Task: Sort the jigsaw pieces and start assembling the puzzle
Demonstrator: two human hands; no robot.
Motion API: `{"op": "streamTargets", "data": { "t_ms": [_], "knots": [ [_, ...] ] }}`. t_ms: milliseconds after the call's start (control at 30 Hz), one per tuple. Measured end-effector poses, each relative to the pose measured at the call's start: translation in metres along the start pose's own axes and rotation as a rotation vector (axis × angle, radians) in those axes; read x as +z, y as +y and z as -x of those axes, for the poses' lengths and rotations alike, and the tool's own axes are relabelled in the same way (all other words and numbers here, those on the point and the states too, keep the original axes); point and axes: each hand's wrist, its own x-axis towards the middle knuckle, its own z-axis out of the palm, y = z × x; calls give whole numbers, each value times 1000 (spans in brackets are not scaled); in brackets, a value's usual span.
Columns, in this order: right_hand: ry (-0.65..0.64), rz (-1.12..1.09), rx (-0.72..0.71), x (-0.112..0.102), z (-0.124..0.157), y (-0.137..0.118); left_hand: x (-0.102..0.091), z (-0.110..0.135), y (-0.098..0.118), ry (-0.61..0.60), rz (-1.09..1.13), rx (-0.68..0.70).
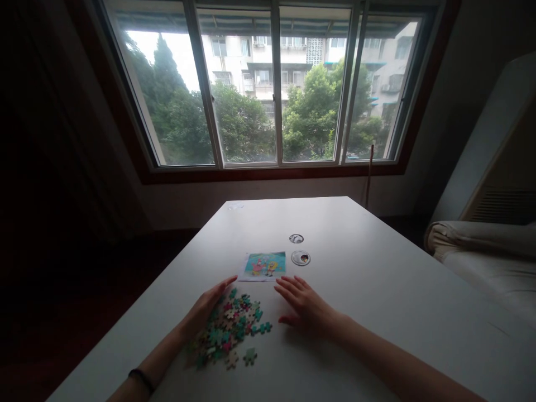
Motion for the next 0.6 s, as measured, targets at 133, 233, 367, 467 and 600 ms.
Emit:
{"op": "streamTargets", "data": {
  "t_ms": [133, 233, 367, 467, 600],
  "knots": [
    [-21, -81, -185, 3, -3, -14, -10, 17, -14, -28, -413, 120],
    [-14, -122, -217, 10, -8, -24, -5, 26, -20, -89, -681, 250],
    [40, -108, -168, 19, -15, -29, 16, 25, -16, -85, -830, 331],
    [59, -108, -164, 21, -16, -30, 27, 21, -8, -49, -763, 302],
    [52, -122, -191, 16, -17, -30, 19, 21, -3, 113, -479, 225]
  ]
}}
